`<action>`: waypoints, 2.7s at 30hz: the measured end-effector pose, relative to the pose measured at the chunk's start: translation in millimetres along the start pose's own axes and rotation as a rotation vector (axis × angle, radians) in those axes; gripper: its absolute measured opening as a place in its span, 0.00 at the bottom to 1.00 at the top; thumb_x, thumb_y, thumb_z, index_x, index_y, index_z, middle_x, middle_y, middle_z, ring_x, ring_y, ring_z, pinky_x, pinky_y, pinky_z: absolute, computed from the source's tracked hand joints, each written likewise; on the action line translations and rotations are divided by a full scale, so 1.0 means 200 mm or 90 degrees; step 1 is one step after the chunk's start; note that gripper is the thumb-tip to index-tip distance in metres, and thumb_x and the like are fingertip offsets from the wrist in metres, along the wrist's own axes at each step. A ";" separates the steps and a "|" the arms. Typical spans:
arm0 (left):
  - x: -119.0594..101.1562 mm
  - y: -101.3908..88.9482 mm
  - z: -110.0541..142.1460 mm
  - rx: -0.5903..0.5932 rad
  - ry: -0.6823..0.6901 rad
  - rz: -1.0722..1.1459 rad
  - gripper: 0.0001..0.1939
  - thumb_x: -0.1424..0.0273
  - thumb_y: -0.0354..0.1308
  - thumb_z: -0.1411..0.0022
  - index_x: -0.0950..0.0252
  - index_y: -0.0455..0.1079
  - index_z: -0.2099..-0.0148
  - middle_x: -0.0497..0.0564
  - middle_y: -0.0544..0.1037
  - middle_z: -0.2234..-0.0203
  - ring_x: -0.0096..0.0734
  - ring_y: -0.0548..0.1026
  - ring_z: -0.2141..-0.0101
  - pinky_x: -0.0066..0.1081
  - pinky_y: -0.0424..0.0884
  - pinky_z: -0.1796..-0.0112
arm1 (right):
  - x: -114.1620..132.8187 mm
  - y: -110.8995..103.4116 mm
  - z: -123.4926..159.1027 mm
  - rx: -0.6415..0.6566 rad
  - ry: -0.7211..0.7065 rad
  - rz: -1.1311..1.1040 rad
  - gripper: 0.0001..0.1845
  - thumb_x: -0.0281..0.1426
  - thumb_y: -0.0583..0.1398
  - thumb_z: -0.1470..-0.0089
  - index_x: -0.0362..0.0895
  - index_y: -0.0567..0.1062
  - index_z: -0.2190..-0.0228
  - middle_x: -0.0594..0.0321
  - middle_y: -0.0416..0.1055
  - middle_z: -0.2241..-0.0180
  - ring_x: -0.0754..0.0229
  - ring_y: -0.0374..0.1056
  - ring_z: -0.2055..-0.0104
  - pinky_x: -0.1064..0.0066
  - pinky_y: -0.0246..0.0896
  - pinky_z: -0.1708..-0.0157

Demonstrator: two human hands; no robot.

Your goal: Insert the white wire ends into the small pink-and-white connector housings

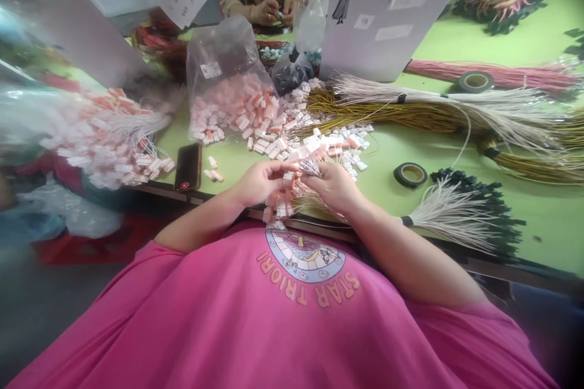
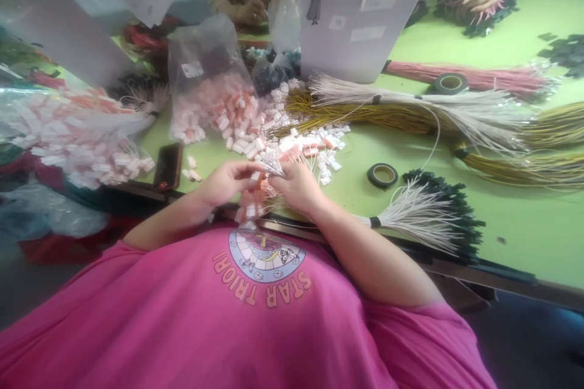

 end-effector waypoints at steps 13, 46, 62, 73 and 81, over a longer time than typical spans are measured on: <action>0.00 0.02 -0.01 -0.017 0.084 -0.198 0.15 0.73 0.60 0.47 0.67 0.75 0.55 0.54 0.79 0.62 0.33 0.77 0.63 0.32 0.73 0.60 | -0.01 0.01 0.00 0.013 -0.002 -0.039 0.10 0.34 0.57 0.51 0.42 0.74 0.77 0.64 0.70 0.78 0.64 0.63 0.74 0.69 0.56 0.71; 0.12 -0.58 -0.31 -0.145 0.008 -0.764 0.18 0.68 0.57 0.44 0.64 0.68 0.49 0.58 0.71 0.57 0.40 0.70 0.60 0.36 0.65 0.58 | -0.07 -0.03 -0.03 -0.010 0.047 -0.106 0.11 0.34 0.59 0.54 0.41 0.74 0.81 0.63 0.69 0.81 0.66 0.62 0.78 0.69 0.56 0.73; -0.01 -0.02 -0.05 0.075 0.004 0.031 0.14 0.73 0.64 0.51 0.68 0.65 0.62 0.46 0.72 0.73 0.23 0.72 0.74 0.27 0.70 0.70 | -0.02 -0.01 -0.01 -0.005 0.036 -0.157 0.04 0.26 0.56 0.59 0.43 0.66 0.82 0.70 0.59 0.84 0.68 0.53 0.80 0.71 0.49 0.76; 0.00 0.00 -0.05 0.048 -0.016 -0.005 0.12 0.74 0.63 0.50 0.68 0.67 0.61 0.50 0.74 0.68 0.26 0.73 0.67 0.29 0.69 0.63 | -0.04 -0.02 -0.01 -0.055 0.004 -0.098 0.05 0.30 0.57 0.56 0.42 0.69 0.79 0.68 0.60 0.80 0.66 0.56 0.76 0.72 0.52 0.73; 0.01 0.00 -0.04 0.019 -0.013 -0.038 0.11 0.74 0.61 0.47 0.68 0.69 0.59 0.51 0.76 0.65 0.27 0.74 0.65 0.28 0.70 0.63 | -0.03 -0.03 0.00 -0.094 0.012 -0.036 0.06 0.30 0.56 0.58 0.43 0.62 0.81 0.71 0.54 0.82 0.68 0.51 0.77 0.73 0.48 0.77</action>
Point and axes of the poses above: each hand's wrist, its own z-axis away from the middle knuckle, its own y-axis out of the palm, x = y × z, the point moved 7 cm from there along -z, towards the middle knuckle
